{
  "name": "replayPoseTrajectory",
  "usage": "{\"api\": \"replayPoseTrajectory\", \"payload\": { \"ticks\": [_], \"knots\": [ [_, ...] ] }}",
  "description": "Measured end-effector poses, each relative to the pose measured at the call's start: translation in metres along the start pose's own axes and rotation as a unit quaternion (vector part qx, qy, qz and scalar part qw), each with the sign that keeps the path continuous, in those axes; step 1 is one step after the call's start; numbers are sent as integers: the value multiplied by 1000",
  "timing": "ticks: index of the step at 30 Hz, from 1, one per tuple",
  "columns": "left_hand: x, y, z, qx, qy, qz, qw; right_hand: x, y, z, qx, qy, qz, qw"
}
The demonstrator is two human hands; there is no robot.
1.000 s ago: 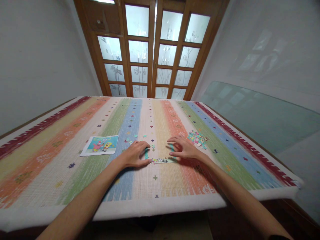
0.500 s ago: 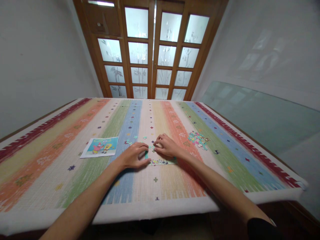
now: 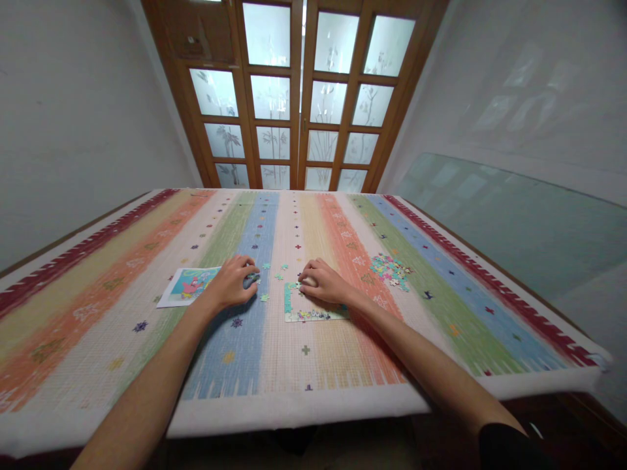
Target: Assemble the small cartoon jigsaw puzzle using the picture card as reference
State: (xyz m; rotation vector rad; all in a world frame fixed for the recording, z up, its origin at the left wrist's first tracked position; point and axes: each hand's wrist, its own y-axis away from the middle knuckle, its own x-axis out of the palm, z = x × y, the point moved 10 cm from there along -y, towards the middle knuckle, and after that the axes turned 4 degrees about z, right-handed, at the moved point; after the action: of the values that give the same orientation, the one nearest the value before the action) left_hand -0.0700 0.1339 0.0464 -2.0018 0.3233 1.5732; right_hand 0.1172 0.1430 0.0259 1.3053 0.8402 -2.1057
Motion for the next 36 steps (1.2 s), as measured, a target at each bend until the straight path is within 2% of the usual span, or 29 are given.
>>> {"api": "replayPoseTrajectory", "payload": {
  "ticks": [5,13,36],
  "knots": [
    [10,1,5,-16,-13,40,999,0,0,3,-4,10,-2,1000],
    [13,2,8,-29,-9,59,998,-2,2,11,-19,-1,-3,1000],
    [14,-1,13,-39,48,49,997,-3,2,13,4,6,-2,1000]
  ]
}}
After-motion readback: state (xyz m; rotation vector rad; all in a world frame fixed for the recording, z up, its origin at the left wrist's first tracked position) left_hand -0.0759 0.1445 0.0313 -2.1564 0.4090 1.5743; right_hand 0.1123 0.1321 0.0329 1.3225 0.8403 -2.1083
